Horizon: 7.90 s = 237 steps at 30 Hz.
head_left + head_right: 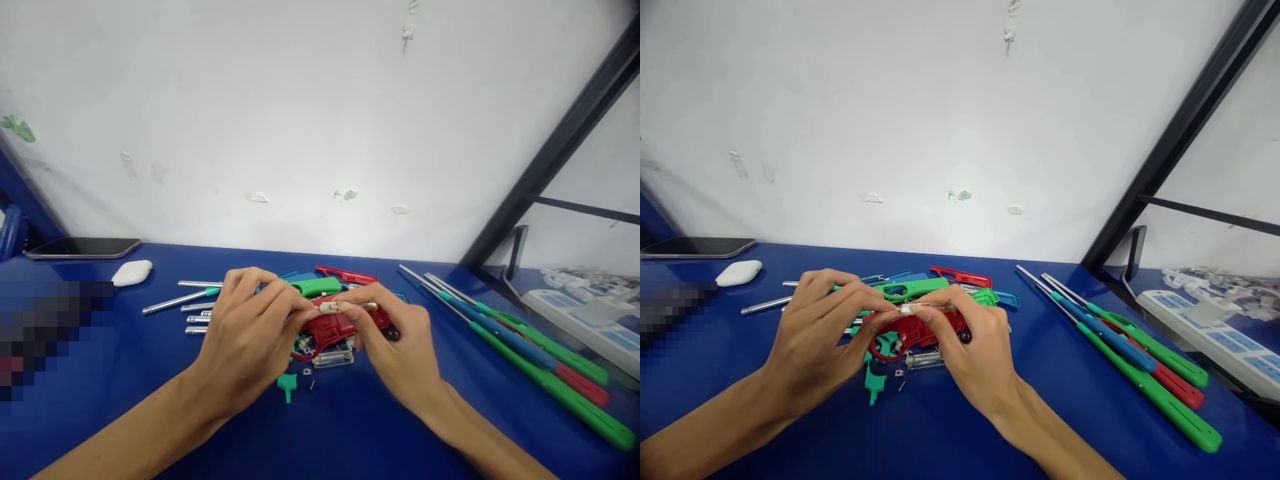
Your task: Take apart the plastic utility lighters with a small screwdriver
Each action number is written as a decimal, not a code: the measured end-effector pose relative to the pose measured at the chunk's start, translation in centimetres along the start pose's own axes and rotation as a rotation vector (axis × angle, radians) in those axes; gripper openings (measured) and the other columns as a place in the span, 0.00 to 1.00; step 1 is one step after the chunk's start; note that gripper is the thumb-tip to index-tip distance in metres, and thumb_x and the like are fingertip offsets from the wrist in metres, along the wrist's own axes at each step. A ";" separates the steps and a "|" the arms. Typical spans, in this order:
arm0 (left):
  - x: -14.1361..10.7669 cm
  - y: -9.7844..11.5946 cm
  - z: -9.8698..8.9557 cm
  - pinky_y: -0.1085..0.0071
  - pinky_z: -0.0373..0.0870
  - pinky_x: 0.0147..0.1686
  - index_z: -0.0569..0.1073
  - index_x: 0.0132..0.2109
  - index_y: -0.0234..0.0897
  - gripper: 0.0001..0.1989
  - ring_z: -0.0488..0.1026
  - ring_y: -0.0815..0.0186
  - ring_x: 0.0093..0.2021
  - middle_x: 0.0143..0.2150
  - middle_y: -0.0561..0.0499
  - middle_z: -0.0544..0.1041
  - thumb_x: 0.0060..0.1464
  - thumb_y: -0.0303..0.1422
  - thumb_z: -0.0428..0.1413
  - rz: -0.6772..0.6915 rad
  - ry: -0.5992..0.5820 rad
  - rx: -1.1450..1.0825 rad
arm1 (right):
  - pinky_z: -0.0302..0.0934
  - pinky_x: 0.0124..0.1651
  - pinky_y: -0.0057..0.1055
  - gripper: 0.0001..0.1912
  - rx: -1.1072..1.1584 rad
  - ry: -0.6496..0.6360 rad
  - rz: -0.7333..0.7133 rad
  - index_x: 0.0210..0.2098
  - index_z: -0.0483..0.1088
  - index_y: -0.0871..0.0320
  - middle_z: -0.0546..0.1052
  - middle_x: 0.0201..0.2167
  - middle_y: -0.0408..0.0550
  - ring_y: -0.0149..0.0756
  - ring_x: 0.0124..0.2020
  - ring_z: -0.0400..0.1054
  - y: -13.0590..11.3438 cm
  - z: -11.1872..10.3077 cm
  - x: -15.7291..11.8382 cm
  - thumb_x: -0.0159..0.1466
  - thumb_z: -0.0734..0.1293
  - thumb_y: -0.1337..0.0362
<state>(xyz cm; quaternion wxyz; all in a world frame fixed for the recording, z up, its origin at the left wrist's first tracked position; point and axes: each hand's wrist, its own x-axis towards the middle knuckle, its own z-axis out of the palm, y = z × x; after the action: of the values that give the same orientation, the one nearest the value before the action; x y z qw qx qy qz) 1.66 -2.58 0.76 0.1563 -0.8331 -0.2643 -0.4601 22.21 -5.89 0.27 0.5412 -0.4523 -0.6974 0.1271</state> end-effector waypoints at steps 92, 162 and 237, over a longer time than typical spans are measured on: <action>-2.1 -11.2 2.6 0.54 0.77 0.51 0.75 0.56 0.37 0.16 0.79 0.59 0.49 0.52 0.46 0.79 0.68 0.42 0.58 -0.540 -0.511 0.115 | 0.72 0.54 0.48 0.18 -1.146 -0.251 1.040 0.58 0.72 0.57 0.76 0.58 0.53 0.44 0.53 0.75 11.3 -13.8 4.9 0.72 0.70 0.56; 0.3 -0.7 0.3 0.66 0.73 0.45 0.73 0.56 0.39 0.15 0.79 0.63 0.43 0.46 0.46 0.77 0.70 0.42 0.55 -1.053 -0.388 -1.570 | 0.56 0.22 0.31 0.34 0.294 0.077 -0.092 0.22 0.70 0.54 0.74 0.23 0.46 0.30 0.20 0.64 -1.2 -2.2 1.9 0.74 0.57 0.39; -0.2 -1.1 0.4 0.49 0.76 0.60 0.73 0.49 0.40 0.13 0.78 0.50 0.60 0.58 0.44 0.82 0.61 0.36 0.67 -1.100 -0.263 -1.587 | 0.69 0.39 0.28 0.06 0.433 0.133 -0.063 0.45 0.80 0.44 0.78 0.42 0.41 0.33 0.45 0.72 -0.3 -3.1 3.2 0.68 0.75 0.60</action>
<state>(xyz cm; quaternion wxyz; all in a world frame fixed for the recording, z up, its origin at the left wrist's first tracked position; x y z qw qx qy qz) 1.20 -1.59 0.42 -0.7180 -0.5009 -0.2451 -0.4165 24.79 -4.54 3.71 0.6742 -0.3110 -0.6304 0.2266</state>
